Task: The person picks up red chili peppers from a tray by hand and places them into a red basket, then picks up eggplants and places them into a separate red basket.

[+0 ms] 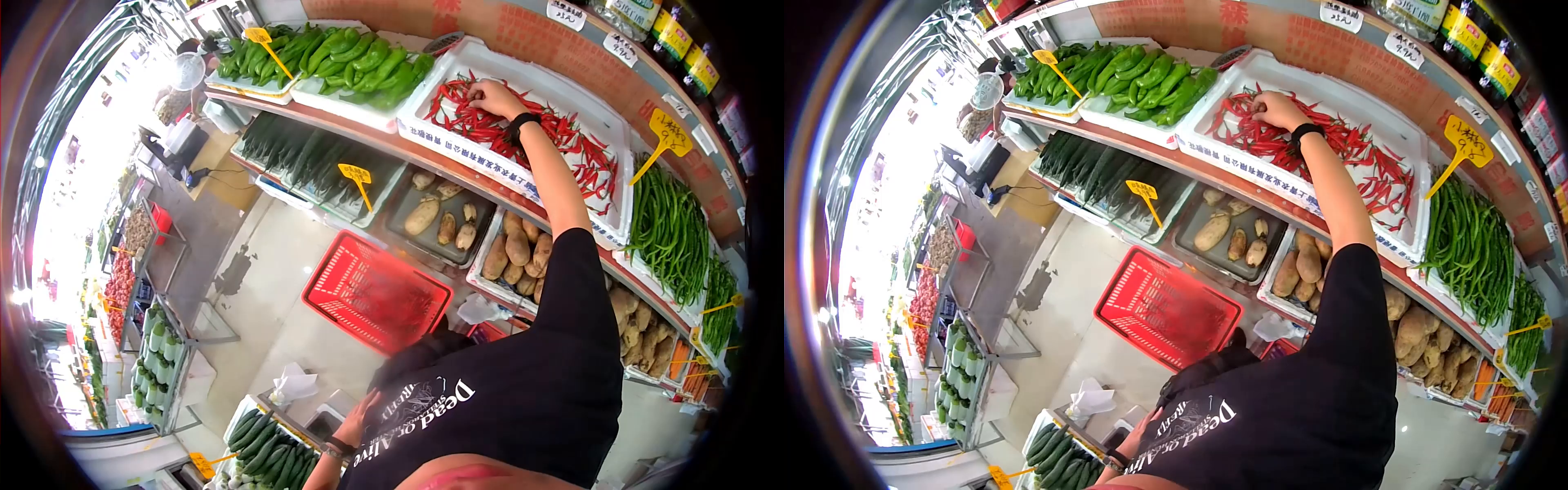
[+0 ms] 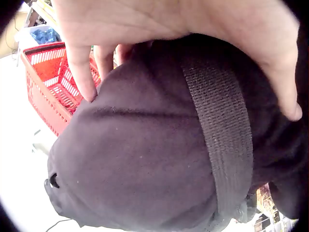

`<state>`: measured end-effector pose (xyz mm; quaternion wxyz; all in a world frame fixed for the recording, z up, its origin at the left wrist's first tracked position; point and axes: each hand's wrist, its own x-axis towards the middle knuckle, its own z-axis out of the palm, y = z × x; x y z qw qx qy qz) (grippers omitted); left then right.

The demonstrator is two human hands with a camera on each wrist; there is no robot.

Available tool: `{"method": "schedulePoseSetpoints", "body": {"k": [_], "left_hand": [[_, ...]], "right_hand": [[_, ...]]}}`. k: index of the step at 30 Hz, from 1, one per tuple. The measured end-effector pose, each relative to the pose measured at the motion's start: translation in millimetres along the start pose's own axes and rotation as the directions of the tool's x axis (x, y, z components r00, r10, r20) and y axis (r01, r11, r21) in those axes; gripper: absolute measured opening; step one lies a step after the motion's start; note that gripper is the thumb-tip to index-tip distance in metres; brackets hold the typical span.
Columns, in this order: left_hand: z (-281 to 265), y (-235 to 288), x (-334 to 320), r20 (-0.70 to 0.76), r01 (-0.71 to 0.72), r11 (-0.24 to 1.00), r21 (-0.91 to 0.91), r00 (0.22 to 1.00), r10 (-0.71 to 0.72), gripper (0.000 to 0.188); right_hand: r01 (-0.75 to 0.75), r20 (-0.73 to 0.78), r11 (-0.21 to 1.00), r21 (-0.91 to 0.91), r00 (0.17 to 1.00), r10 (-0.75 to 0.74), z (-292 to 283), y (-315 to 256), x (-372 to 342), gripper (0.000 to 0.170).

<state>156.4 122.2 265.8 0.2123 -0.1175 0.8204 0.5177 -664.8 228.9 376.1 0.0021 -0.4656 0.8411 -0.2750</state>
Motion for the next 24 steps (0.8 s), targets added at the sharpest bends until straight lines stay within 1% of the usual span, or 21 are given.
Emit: {"method": "schedulePoseSetpoints", "body": {"k": [1,3,4,5,7,9,10,11,13,14,16,17,18,21,24], "left_hand": [[-0.8,-1.0,0.1,0.003,0.012,1.000,0.000,1.000,-0.012,0.082],[0.6,2.4,3.8,0.003,0.024,1.000,0.005,1.000,-0.024,0.081],[2.0,6.2,2.6,0.003,0.020,0.999,0.028,1.000,-0.020,0.081],[1.5,9.5,2.9,0.003,0.013,0.998,0.054,1.000,-0.013,0.080],[-3.3,14.1,9.8,0.002,-0.018,0.994,0.110,1.000,0.018,0.080],[-6.1,17.6,15.6,-0.005,-0.053,0.986,0.157,0.998,0.055,0.079],[-8.3,21.5,17.3,0.002,-0.012,0.993,0.118,1.000,0.012,0.078],[-10.5,26.9,16.6,0.009,0.031,0.997,0.078,0.999,-0.031,0.078],[-13.1,29.0,17.4,0.024,0.078,0.996,0.054,0.997,-0.079,0.077],[-13.5,27.2,19.1,0.028,0.079,0.994,0.070,0.996,-0.081,0.076],[-12.2,18.0,21.0,0.047,0.071,0.994,0.077,0.996,-0.075,0.076],[-12.3,7.9,21.6,0.063,0.061,0.996,0.069,0.996,-0.066,0.075],[-13.6,5.8,22.3,0.074,0.053,0.996,0.074,0.996,-0.059,0.075],[-16.7,4.1,24.7,0.101,0.032,0.993,0.114,0.994,-0.044,0.076],[-15.8,11.5,26.0,0.069,-0.109,0.983,0.149,0.993,0.099,0.079]], "right_hand": [[-0.026,-0.034,0.999,-0.019,0.999,0.025,-1.3,-3.0,-4.0,0.018],[-0.074,-0.086,0.997,0.029,0.993,0.076,-4.8,-6.9,-10.3,0.017],[-0.112,-0.057,0.992,0.056,0.992,0.115,-5.5,-1.2,-10.1,0.015],[-0.059,-0.053,0.998,0.004,0.997,0.059,-4.9,7.6,-9.0,0.014],[-0.012,-0.060,1.000,-0.002,0.998,0.012,-6.9,8.6,-7.6,0.014],[-0.073,-0.071,0.978,0.195,0.994,0.088,-7.7,2.0,-7.6,0.016],[-0.093,-0.064,0.977,0.192,0.992,0.107,-6.7,2.2,-6.5,0.017],[-0.087,-0.057,0.989,0.121,0.994,0.094,-3.2,4.9,-5.7,0.020],[-0.154,-0.051,0.986,0.060,0.986,0.157,7.4,4.8,-3.0,0.025],[-0.170,-0.043,0.985,0.042,0.984,0.172,10.1,5.3,-1.8,0.026],[-0.116,-0.030,0.992,0.055,0.993,0.118,9.5,-0.1,-1.9,0.023],[-0.088,-0.024,0.994,0.062,0.996,0.089,8.8,-2.9,-2.2,0.022],[-0.101,-0.027,0.994,0.045,0.994,0.102,5.7,-8.5,-4.1,0.019],[-0.090,-0.056,0.991,0.102,0.994,0.096,6.6,-1.7,-1.2,0.017],[-0.087,-0.145,0.992,0.094,0.984,0.100,2.9,6.7,2.8,0.014]]}}
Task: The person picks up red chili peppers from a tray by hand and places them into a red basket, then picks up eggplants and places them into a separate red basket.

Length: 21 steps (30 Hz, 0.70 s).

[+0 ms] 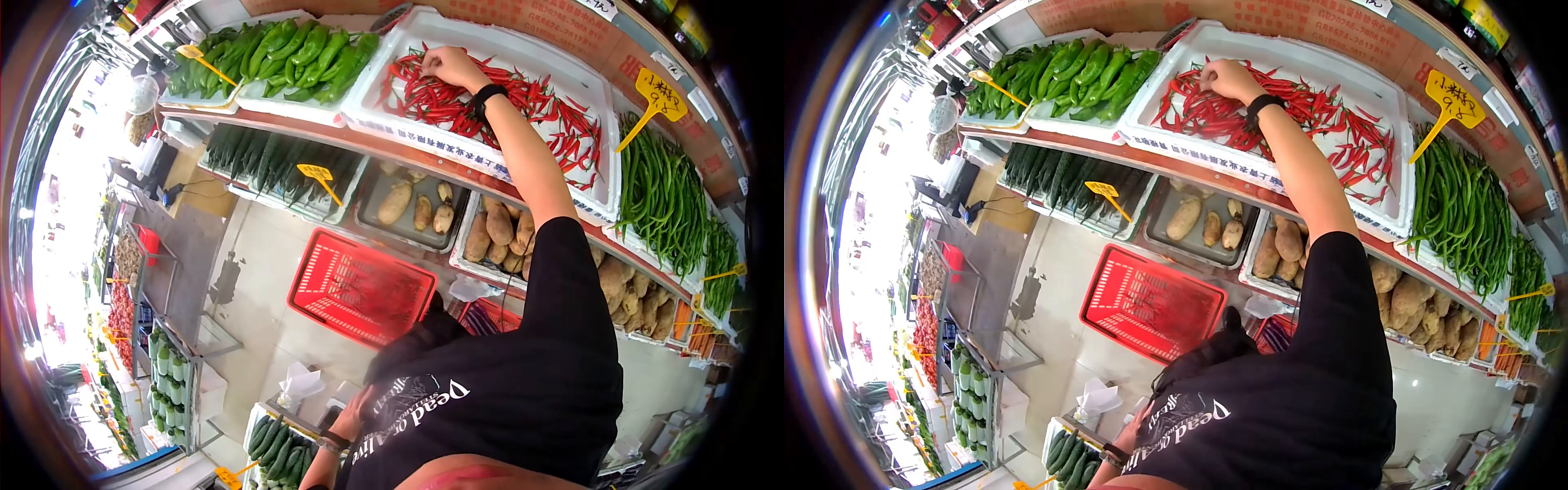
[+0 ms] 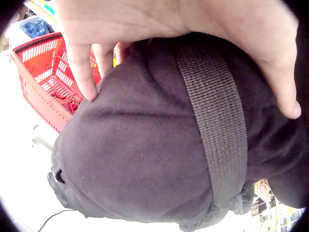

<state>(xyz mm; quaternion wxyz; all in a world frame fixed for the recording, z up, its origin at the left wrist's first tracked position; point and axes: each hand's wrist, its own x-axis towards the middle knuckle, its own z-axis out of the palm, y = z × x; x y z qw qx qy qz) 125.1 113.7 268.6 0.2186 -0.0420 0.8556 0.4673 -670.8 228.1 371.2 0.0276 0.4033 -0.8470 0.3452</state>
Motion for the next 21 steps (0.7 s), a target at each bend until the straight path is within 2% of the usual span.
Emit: {"method": "schedulePoseSetpoints", "body": {"k": [3,7,8,11,12,15,21], "left_hand": [[-1.8,5.5,0.1,0.013,0.024,1.000,-0.002,1.000,-0.024,0.081],[1.6,-2.2,-2.4,0.026,0.035,0.999,0.041,0.999,-0.036,0.082],[2.0,-2.4,-3.0,0.026,0.043,0.998,0.040,0.999,-0.044,0.082],[-10.0,16.0,2.0,0.021,0.055,0.996,0.066,0.998,-0.056,0.083],[-14.8,23.3,3.0,0.018,0.057,0.995,0.081,0.998,-0.059,0.083],[-17.1,26.3,2.6,0.041,0.106,0.993,0.059,0.993,-0.109,0.084],[-5.5,5.9,-2.9,0.050,0.078,0.993,0.093,0.995,-0.083,0.085]], "right_hand": [[0.003,-0.130,0.950,0.311,0.991,0.040,-13.7,-0.4,2.7,0.013],[0.135,-0.363,0.972,0.191,0.930,-0.058,-31.3,-13.5,0.4,0.014],[0.135,-0.330,0.983,0.128,0.940,-0.086,-34.7,-15.0,-3.6,0.011],[0.048,-0.156,0.965,-0.257,0.984,-0.091,-30.5,-8.1,-10.9,0.011],[0.091,-0.143,0.966,-0.242,0.981,-0.128,-28.6,-6.4,-12.7,0.011],[0.030,-0.030,0.948,-0.316,0.999,-0.042,-25.8,-2.2,-15.2,0.009],[0.021,-0.049,0.932,-0.362,0.998,-0.042,-15.9,-4.4,-13.8,0.010]]}}
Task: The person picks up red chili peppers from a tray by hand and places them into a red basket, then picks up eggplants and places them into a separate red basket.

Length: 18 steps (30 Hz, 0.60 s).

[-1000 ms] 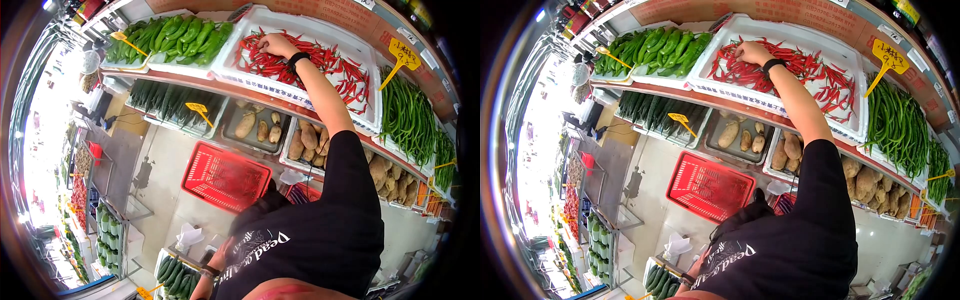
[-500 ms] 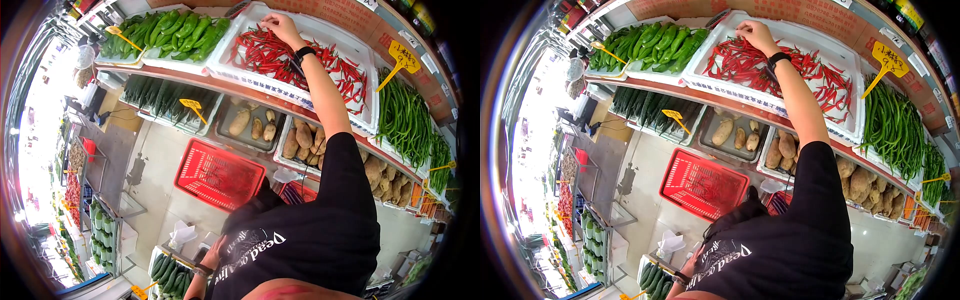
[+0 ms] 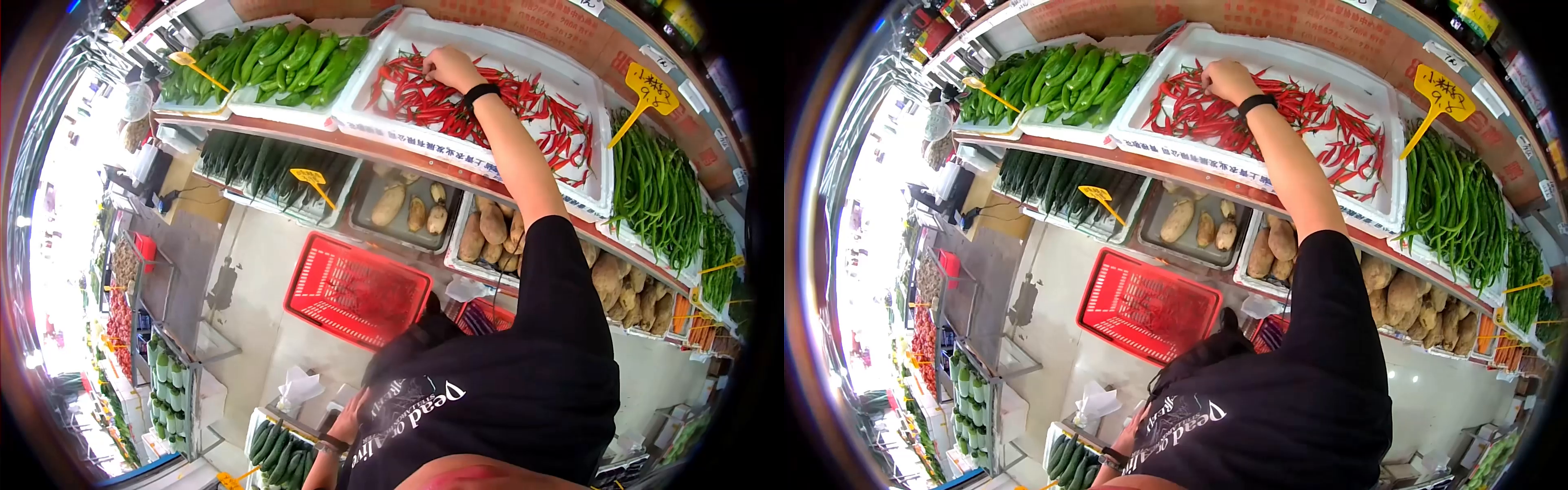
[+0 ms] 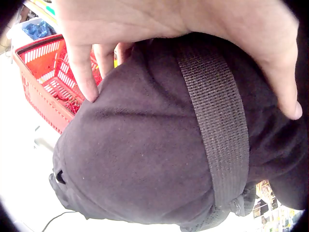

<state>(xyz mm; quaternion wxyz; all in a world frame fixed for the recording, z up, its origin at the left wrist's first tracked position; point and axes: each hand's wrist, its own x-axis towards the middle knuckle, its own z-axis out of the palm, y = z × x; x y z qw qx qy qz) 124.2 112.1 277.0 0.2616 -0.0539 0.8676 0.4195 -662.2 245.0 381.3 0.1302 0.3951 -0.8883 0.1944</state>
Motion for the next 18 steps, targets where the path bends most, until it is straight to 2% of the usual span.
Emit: {"method": "schedulePoseSetpoints", "body": {"k": [4,8,11,14,15,17,18], "left_hand": [[13.8,-18.9,0.1,-0.039,-0.054,0.997,-0.049,0.998,0.052,0.085],[14.4,-20.0,-1.9,-0.034,-0.042,0.998,-0.037,0.999,0.041,0.083],[6.6,-9.1,-0.3,-0.020,-0.008,0.999,-0.034,1.000,0.008,0.082],[-3.6,8.6,-0.3,0.009,0.076,0.997,-0.028,0.997,-0.076,0.082],[-11.0,18.6,0.6,0.031,0.121,0.992,-0.019,0.992,-0.121,0.081],[-20.8,31.6,2.9,0.058,0.163,0.987,-0.004,0.985,-0.163,0.081],[-23.2,37.1,1.6,0.065,0.165,0.986,0.003,0.984,-0.165,0.080]], "right_hand": [[-0.051,0.017,0.999,-0.016,0.999,0.052,6.2,-3.0,3.3,0.008],[-0.032,-0.076,0.991,-0.128,0.997,0.022,11.8,-7.9,3.9,0.007],[-0.128,-0.140,0.960,-0.251,0.986,0.095,39.1,-6.2,15.2,0.007],[-0.113,-0.105,0.937,-0.330,0.991,0.083,30.8,-23.5,11.4,0.016],[-0.150,-0.062,0.929,-0.338,0.989,0.136,25.4,-27.7,10.3,0.013],[-0.152,-0.135,0.931,-0.333,0.984,0.113,27.6,-20.3,10.5,0.018],[-0.099,-0.122,0.930,-0.355,0.991,0.059,21.7,-20.8,8.0,0.021]]}}
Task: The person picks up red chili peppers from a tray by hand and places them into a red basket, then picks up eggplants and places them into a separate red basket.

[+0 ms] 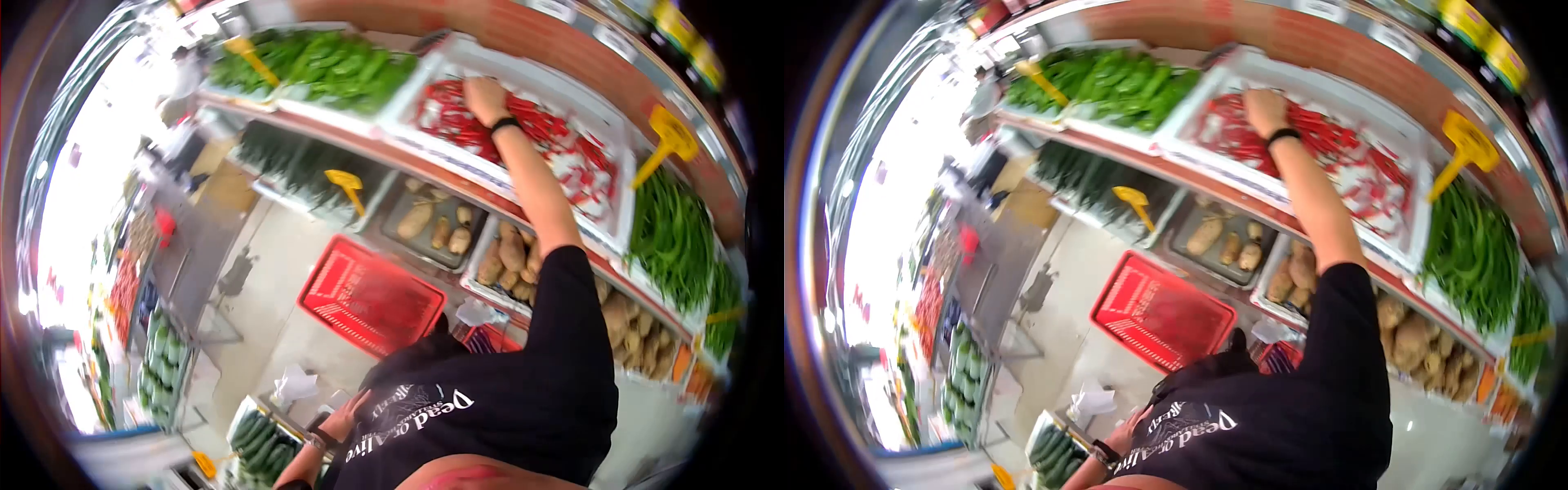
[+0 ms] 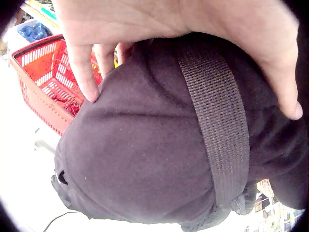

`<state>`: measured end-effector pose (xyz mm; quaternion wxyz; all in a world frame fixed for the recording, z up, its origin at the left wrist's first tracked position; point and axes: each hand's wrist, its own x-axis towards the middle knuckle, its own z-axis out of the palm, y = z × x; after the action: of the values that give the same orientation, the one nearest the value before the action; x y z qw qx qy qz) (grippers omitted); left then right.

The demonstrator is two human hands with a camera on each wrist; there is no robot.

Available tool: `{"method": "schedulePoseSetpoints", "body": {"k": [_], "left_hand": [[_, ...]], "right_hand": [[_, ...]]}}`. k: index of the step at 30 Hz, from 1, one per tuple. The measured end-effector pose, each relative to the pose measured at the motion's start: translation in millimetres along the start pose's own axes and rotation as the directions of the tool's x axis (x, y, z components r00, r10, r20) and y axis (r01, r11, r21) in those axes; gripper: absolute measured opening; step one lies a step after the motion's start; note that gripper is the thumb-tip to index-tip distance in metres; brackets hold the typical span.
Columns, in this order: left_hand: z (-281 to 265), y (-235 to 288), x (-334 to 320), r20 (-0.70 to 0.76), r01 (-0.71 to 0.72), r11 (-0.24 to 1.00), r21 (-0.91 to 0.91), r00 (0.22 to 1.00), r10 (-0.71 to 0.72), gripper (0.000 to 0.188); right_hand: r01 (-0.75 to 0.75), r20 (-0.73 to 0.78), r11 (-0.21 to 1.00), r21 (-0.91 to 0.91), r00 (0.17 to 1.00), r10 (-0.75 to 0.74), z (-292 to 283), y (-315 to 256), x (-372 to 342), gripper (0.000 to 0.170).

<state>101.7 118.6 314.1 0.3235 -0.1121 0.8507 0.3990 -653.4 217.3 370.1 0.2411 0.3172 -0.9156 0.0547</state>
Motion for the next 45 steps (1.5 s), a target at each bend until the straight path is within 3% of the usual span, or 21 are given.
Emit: {"method": "schedulePoseSetpoints", "body": {"k": [1,3,4,5,7,9,10,12,14,15,17,20,23,26,27,30,34,38,45], "left_hand": [[5.7,-12.7,1.2,-0.026,-0.068,0.998,0.012,0.997,0.069,0.080],[19.1,-37.3,1.2,-0.088,-0.193,0.980,0.047,0.977,0.196,0.080],[22.7,-39.7,-1.5,-0.118,-0.206,0.978,0.025,0.971,0.208,0.082],[21.0,-39.7,-1.8,-0.142,-0.228,0.974,0.007,0.964,0.226,0.084],[24.7,-36.3,-9.2,-0.176,-0.222,0.975,-0.014,0.960,0.217,0.087],[22.1,-35.0,-7.8,-0.145,-0.207,0.978,-0.008,0.968,0.203,0.090],[25.2,-36.9,-4.4,-0.159,-0.202,0.979,-0.024,0.968,0.196,0.091],[34.3,-48.9,-1.5,-0.134,-0.219,0.975,-0.021,0.967,0.215,0.093],[27.5,-28.3,-4.4,-0.169,-0.183,0.983,-0.020,0.970,0.177,0.091],[34.1,-36.3,-1.8,-0.187,-0.221,0.975,-0.039,0.960,0.210,0.089],[45.2,-47.5,-1.5,-0.214,-0.256,0.964,-0.063,0.947,0.238,0.087],[41.8,-48.4,-0.1,-0.181,-0.208,0.977,-0.044,0.964,0.197,0.085],[36.8,-43.1,-1.1,-0.155,-0.163,0.986,-0.023,0.975,0.157,0.083],[31.3,-36.6,-1.3,-0.129,-0.125,0.992,-0.011,0.984,0.123,0.081],[30.6,-36.1,-1.5,-0.128,-0.129,0.991,-0.014,0.984,0.126,0.079],[30.3,-37.9,-1.6,-0.119,-0.139,0.990,-0.021,0.984,0.135,0.079],[30.7,-40.2,1.0,-0.105,-0.142,0.990,-0.023,0.985,0.139,0.081],[31.0,-41.2,3.2,-0.098,-0.150,0.989,-0.019,0.984,0.147,0.082],[32.6,-43.8,3.4,-0.105,-0.166,0.986,-0.006,0.981,0.165,0.085]], "right_hand": [[-0.013,0.069,1.000,-0.001,0.998,0.013,3.9,1.2,3.0,0.020],[0.044,0.059,0.999,-0.011,0.997,-0.043,8.3,2.7,3.9,0.018],[0.032,0.039,0.998,0.051,0.999,-0.034,2.5,0.3,3.2,0.017],[0.033,0.046,0.999,-0.018,0.998,-0.032,12.4,2.2,10.8,0.017],[0.041,-0.092,0.986,0.159,0.995,-0.026,2.6,-0.1,11.0,0.017],[0.018,-0.082,0.956,0.294,0.997,0.006,-2.2,14.8,15.1,0.029],[-0.054,-0.007,0.930,0.365,0.998,0.060,-12.6,14.4,14.5,0.030],[-0.087,-0.068,0.891,0.445,0.989,0.130,-13.8,24.6,11.3,0.035],[-0.041,-0.113,0.783,0.621,0.983,0.141,-9.9,37.6,13.0,0.032],[-0.010,-0.127,0.795,0.607,0.986,0.109,-24.1,36.6,10.8,0.030],[-0.002,-0.071,0.686,0.728,0.994,0.078,-26.6,40.0,9.6,0.027],[0.088,0.014,0.820,0.566,0.993,-0.117,-39.4,29.7,2.3,0.018],[0.200,-0.033,0.848,0.491,0.977,-0.212,-37.1,13.6,-3.7,0.013],[0.242,0.069,0.843,0.479,0.948,-0.311,-27.3,13.3,-1.3,0.013],[0.189,0.141,0.858,0.478,0.947,-0.288,-37.5,9.9,-4.2,0.012],[0.180,0.059,0.907,0.380,0.974,-0.218,-31.1,15.3,-4.9,0.009],[-0.028,0.166,0.948,0.318,0.986,-0.026,-24.2,8.4,-6.5,0.012],[-0.122,0.200,0.944,0.306,0.978,0.062,-14.8,1.3,-6.0,0.018],[-0.132,0.397,0.880,0.456,0.915,-0.068,-14.4,7.9,-1.2,0.028]]}}
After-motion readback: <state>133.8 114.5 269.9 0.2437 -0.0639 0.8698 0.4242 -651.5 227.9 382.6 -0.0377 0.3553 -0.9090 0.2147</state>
